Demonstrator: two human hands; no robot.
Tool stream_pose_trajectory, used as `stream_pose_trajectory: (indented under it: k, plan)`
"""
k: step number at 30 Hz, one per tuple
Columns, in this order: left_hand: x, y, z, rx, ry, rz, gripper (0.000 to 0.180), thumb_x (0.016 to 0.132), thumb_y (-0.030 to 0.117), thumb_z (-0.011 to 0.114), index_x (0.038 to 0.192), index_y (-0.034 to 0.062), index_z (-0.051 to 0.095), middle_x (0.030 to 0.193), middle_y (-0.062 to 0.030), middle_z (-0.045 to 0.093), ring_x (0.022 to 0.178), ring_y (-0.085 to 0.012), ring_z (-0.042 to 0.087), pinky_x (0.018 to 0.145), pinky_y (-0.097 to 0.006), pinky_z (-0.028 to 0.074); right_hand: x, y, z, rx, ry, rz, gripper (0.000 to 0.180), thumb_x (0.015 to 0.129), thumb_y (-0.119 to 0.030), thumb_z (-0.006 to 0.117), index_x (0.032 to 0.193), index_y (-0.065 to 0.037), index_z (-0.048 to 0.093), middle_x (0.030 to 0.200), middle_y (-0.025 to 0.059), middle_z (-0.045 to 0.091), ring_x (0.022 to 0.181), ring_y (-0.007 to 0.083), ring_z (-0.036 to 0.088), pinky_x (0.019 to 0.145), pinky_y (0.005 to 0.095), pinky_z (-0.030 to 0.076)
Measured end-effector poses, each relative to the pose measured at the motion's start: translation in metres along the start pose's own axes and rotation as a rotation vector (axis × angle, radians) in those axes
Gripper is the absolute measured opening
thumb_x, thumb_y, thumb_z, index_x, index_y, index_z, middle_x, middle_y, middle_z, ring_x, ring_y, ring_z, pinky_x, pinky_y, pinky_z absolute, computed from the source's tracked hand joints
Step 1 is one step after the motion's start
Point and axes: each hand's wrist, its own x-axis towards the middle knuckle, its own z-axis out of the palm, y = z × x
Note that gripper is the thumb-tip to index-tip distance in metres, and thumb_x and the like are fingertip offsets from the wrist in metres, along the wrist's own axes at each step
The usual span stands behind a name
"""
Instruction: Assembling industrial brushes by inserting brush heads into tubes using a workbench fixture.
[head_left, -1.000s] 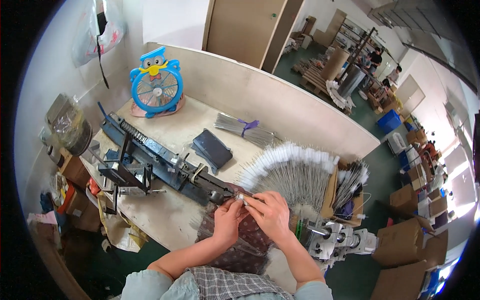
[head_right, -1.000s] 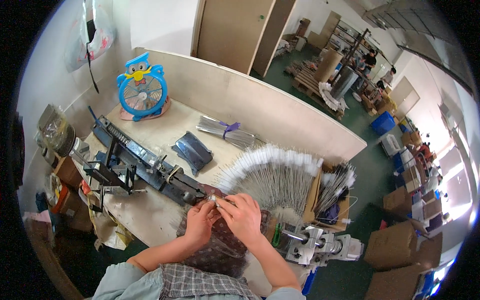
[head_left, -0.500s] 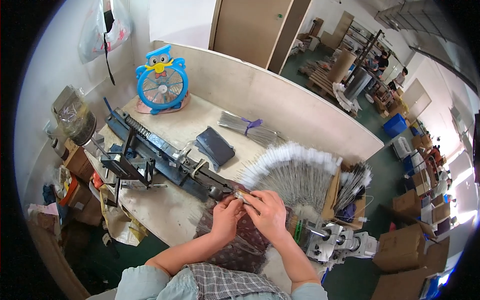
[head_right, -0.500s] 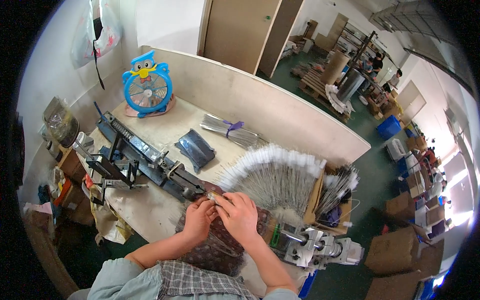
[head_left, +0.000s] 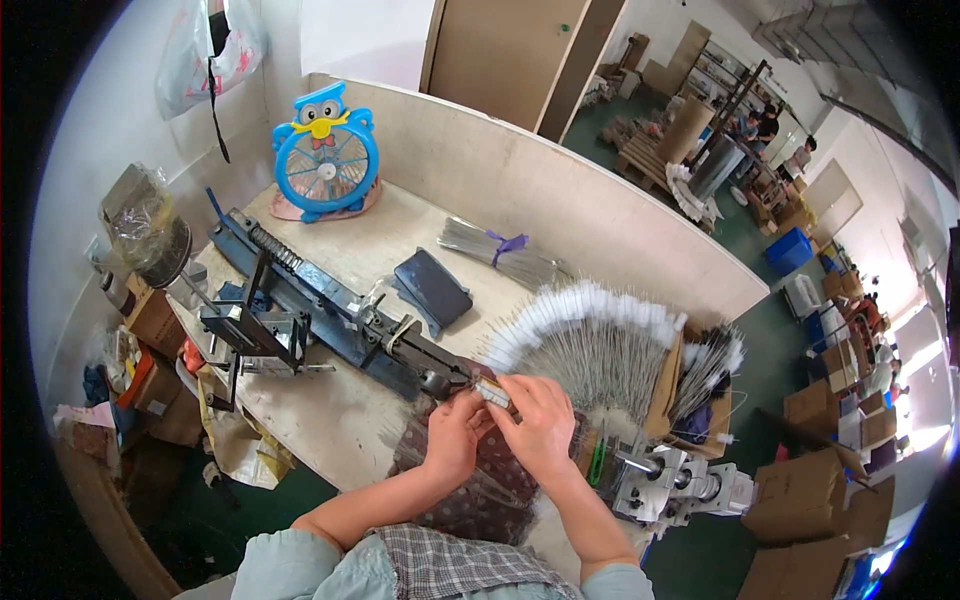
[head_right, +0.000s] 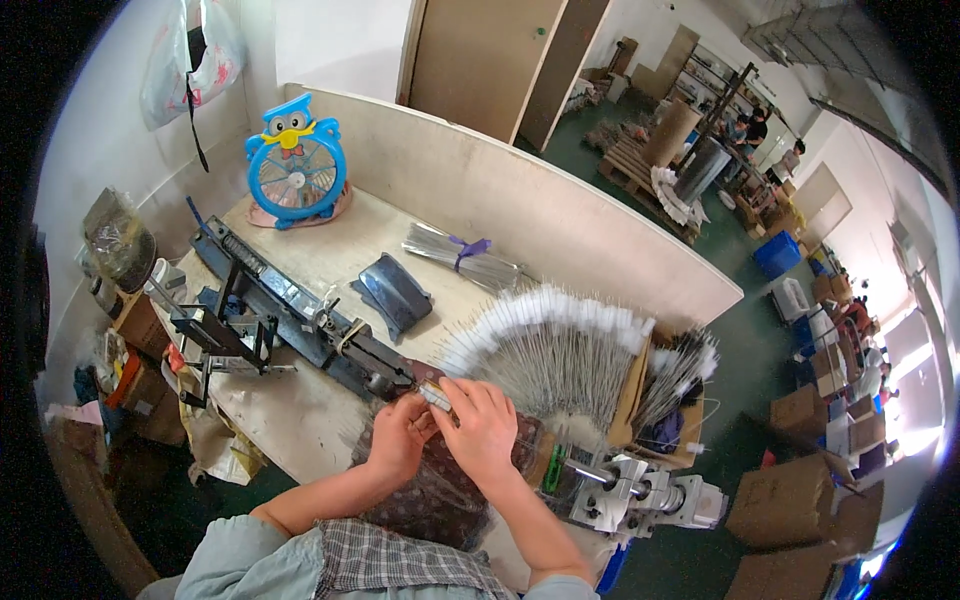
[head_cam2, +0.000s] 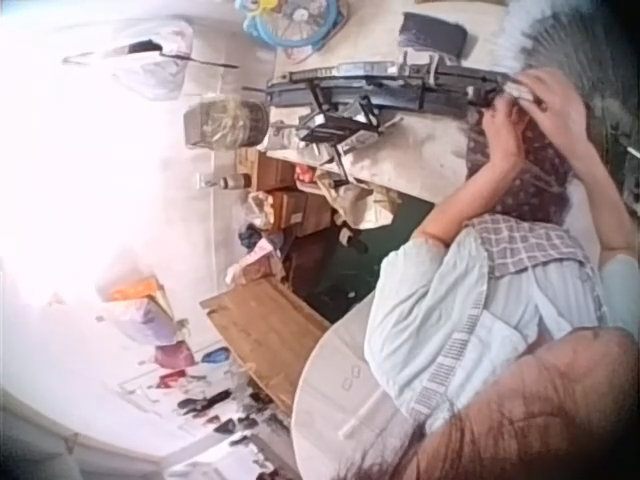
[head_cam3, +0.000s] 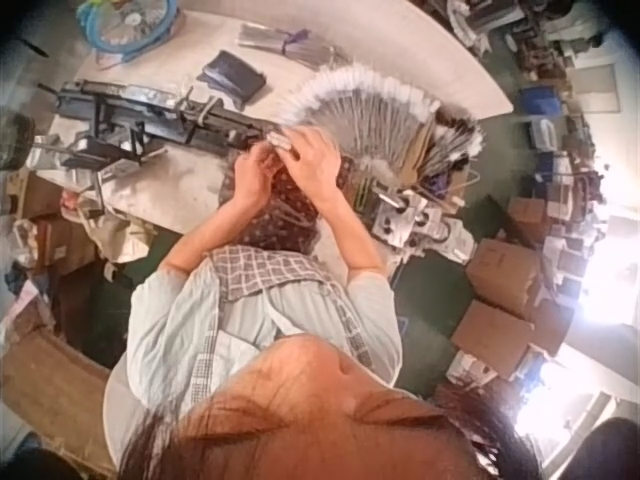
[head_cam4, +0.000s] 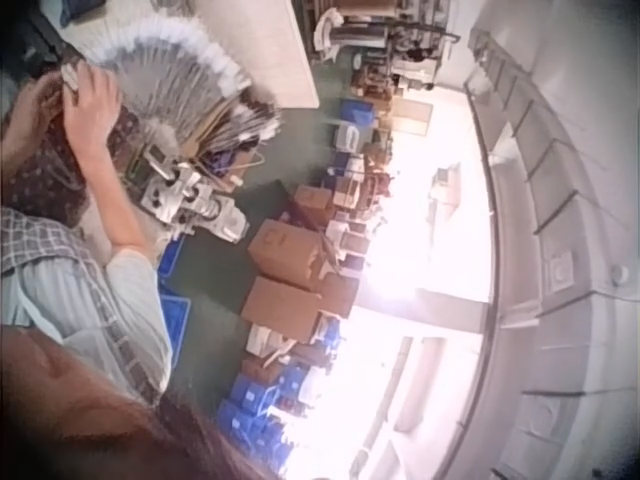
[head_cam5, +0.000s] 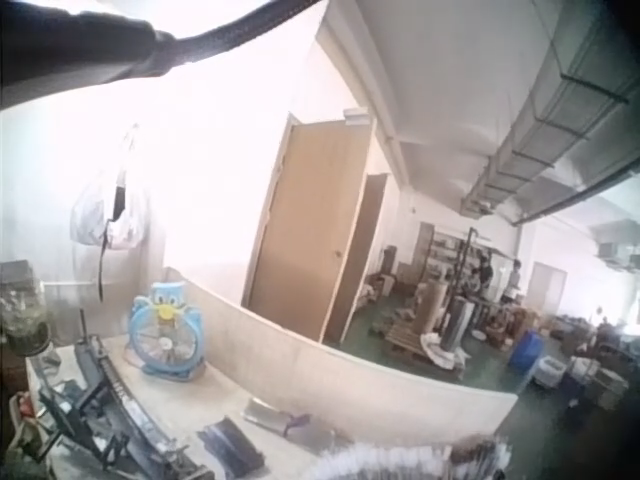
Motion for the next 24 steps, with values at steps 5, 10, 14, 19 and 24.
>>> stream_pose_trajectory:
  k: [5, 10, 14, 19, 24]
  plan:
    - [-0.0007, -0.0022, 0.0008, 0.041, -0.008, 0.002, 0.011, 0.086, 0.009, 0.056, 0.095, 0.0027, 0.056, 0.093, -0.0046, 0.061, 0.084, -0.0139, 0.06, 0.079, -0.03, 0.046, -0.0067, 0.0029, -0.0077, -0.025, 0.016, -0.012, 0.03, 0.065, -0.015, 0.075, 0.094, -0.011, 0.069, 0.095, 0.0012, 0.063, 0.089, 0.0222, 0.058, 0.076, 0.0343, 0.045]
    - [0.0002, -0.0014, 0.0006, 0.044, -0.01, 0.039, 0.015, 0.086, 0.006, 0.056, 0.099, -0.0003, 0.058, 0.095, -0.0057, 0.061, 0.085, -0.0131, 0.06, 0.078, -0.028, 0.048, -0.0049, 0.0032, -0.0084, -0.031, 0.024, -0.044, 0.025, 0.067, -0.016, 0.073, 0.091, -0.013, 0.07, 0.093, 0.0004, 0.063, 0.088, 0.0216, 0.058, 0.074, 0.0341, 0.045]
    - [0.0, -0.0025, 0.0031, 0.069, 0.012, 0.03, 0.014, 0.086, 0.007, 0.056, 0.099, 0.0002, 0.058, 0.096, -0.0058, 0.061, 0.085, -0.0131, 0.06, 0.079, -0.028, 0.048, -0.0064, 0.0073, -0.0064, -0.023, 0.021, -0.033, 0.024, 0.067, -0.016, 0.073, 0.09, -0.012, 0.069, 0.093, 0.0006, 0.063, 0.088, 0.0213, 0.058, 0.074, 0.0342, 0.045]
    - [-0.0004, 0.0008, 0.0034, -0.004, 0.006, 0.0, 0.014, 0.087, 0.008, 0.056, 0.099, 0.001, 0.058, 0.094, -0.0047, 0.061, 0.085, -0.012, 0.059, 0.078, -0.028, 0.047, -0.0084, 0.0071, -0.005, -0.019, 0.04, -0.042, 0.024, 0.067, -0.015, 0.073, 0.09, -0.011, 0.069, 0.093, 0.0007, 0.063, 0.088, 0.0213, 0.058, 0.075, 0.0339, 0.045]
    - [0.0004, 0.0002, 0.0028, 0.052, -0.007, 0.025, 0.013, 0.087, 0.008, 0.056, 0.098, 0.0015, 0.059, 0.093, -0.0038, 0.062, 0.085, -0.0111, 0.059, 0.077, -0.027, 0.047, -0.004, 0.0061, -0.0064, -0.008, 0.04, -0.046, 0.025, 0.066, -0.015, 0.074, 0.09, -0.011, 0.069, 0.093, 0.0004, 0.064, 0.088, 0.021, 0.058, 0.075, 0.0337, 0.045]
